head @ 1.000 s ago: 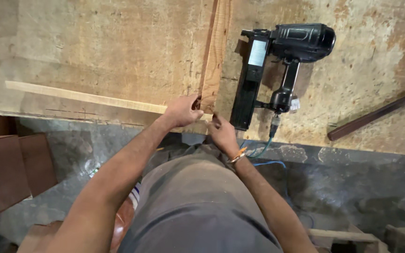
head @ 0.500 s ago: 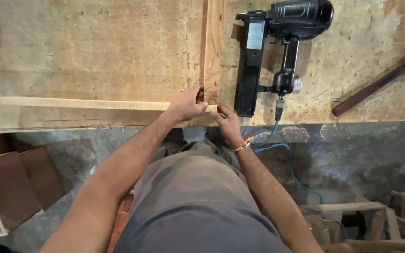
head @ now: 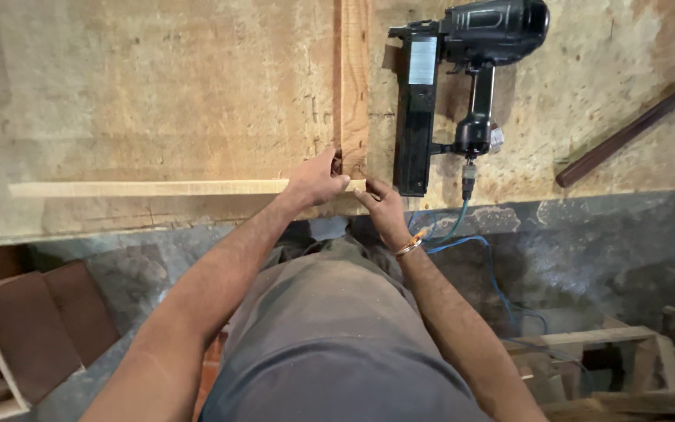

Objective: The person carries a long wooden strip to a workbench, positions it against a wooden frame, and fastens the strips to the frame using a pneumatic nail gun. They reload nails from a box, adjust the strips' alignment, and hammer a protruding nail while assembling the frame.

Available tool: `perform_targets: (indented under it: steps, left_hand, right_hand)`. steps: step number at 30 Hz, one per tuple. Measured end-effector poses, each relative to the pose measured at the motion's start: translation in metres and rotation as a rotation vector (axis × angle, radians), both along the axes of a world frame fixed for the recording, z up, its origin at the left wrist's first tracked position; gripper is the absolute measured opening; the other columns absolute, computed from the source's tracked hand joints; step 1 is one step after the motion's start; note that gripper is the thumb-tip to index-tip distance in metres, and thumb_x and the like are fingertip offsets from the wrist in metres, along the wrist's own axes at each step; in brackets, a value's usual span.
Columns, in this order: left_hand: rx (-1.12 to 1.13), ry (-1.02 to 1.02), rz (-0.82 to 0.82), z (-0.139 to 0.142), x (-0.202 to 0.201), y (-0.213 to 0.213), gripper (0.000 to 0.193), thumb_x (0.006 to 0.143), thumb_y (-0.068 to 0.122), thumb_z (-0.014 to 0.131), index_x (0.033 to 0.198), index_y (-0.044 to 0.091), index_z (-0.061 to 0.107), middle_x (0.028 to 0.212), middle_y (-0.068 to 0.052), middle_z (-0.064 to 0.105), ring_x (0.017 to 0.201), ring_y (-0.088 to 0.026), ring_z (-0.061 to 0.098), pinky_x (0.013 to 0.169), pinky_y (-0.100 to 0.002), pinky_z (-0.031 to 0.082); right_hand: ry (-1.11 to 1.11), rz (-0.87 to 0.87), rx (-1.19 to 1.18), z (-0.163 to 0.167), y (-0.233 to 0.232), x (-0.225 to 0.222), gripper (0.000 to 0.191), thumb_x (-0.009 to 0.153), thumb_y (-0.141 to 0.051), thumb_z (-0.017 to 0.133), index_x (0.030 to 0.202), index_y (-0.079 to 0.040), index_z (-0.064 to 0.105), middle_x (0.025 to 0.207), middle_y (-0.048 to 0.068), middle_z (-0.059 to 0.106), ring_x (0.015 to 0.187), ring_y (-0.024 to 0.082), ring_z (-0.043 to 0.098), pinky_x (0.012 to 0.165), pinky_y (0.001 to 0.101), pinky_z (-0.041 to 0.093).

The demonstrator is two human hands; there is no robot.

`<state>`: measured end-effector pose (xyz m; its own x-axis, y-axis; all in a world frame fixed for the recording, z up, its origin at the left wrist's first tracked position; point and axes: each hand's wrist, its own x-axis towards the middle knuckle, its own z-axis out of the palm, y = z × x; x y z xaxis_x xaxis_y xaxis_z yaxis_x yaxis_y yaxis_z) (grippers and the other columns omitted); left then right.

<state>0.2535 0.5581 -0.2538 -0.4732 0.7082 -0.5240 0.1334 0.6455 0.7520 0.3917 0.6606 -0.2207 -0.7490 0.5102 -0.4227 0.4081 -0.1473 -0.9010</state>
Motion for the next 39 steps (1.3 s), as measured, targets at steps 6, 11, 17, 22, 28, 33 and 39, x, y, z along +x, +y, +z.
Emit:
perform_targets:
  steps: [6,11,17,22,28,33,39]
  left_hand:
    - [-0.041,0.061,-0.039,-0.009,0.003,0.004,0.058,0.080,0.029,0.076,0.129,0.005,0.055,0.115,-0.014,0.070,0.106,-0.029,0.067,0.092,-0.044,0.052]
    - [-0.017,0.651,-0.014,0.038,0.040,0.025,0.050,0.079,0.020,0.074,0.123,0.003,0.058,0.109,-0.018,0.065,0.105,-0.036,0.063,0.091,-0.048,0.051]
    - [0.535,0.434,-0.376,0.071,0.134,0.207,0.037,0.088,0.010,0.066,0.124,0.004,0.059,0.111,-0.019,0.062,0.108,-0.039,0.060,0.093,-0.050,0.050]
    - [0.580,0.280,-0.535,0.063,0.196,0.351,0.042,0.086,0.009,0.064,0.127,0.002,0.057,0.116,-0.023,0.061,0.108,-0.043,0.058,0.091,-0.052,0.048]
    - [0.593,0.239,-0.549,0.043,0.227,0.401,0.040,0.088,0.004,0.061,0.128,0.002,0.058,0.120,-0.021,0.062,0.113,-0.042,0.058,0.098,-0.050,0.048]
    - [0.625,0.193,-0.440,0.038,0.200,0.377,0.037,0.087,0.006,0.066,0.123,0.004,0.061,0.115,-0.019,0.065,0.110,-0.041,0.060,0.094,-0.047,0.050]
    - [0.551,0.376,-0.204,0.049,0.119,0.288,0.026,0.090,0.006,0.066,0.116,0.007,0.065,0.111,-0.013,0.068,0.103,-0.035,0.066,0.085,-0.043,0.055]
  right_hand:
    - [0.071,-0.403,0.235,0.009,0.040,0.021,0.027,0.095,-0.020,0.075,0.116,-0.003,0.075,0.101,0.006,0.074,0.088,0.013,0.067,0.080,0.0287,0.056]
    - [-0.155,-0.799,0.751,0.015,0.170,0.062,0.018,0.097,-0.015,0.074,0.111,-0.004,0.073,0.100,0.009,0.074,0.085,0.018,0.069,0.079,0.0308,0.057]
    - [-0.369,-0.909,0.969,0.007,0.261,0.111,0.027,0.086,-0.005,0.077,0.111,-0.003,0.071,0.105,0.014,0.067,0.097,0.028,0.066,0.084,0.0379,0.054]
    - [-0.489,-0.863,1.038,-0.008,0.319,0.158,0.036,0.081,-0.006,0.077,0.116,-0.005,0.066,0.112,0.018,0.064,0.103,0.033,0.061,0.086,0.0398,0.051]
    - [-0.299,-0.857,0.771,-0.013,0.352,0.176,0.035,0.096,-0.011,0.062,0.129,-0.005,0.056,0.105,0.012,0.065,0.094,0.027,0.067,0.079,0.0357,0.055]
    - [-0.249,-1.084,-0.038,0.002,0.370,0.168,0.023,0.082,-0.003,0.058,0.101,-0.010,0.048,0.062,0.004,0.052,0.042,0.019,0.052,0.037,0.0378,0.042]
    - [0.313,-0.935,-0.087,0.009,0.271,0.164,0.015,0.086,0.002,0.054,0.096,-0.009,0.052,0.060,0.003,0.051,0.041,0.014,0.047,0.038,0.0300,0.040]
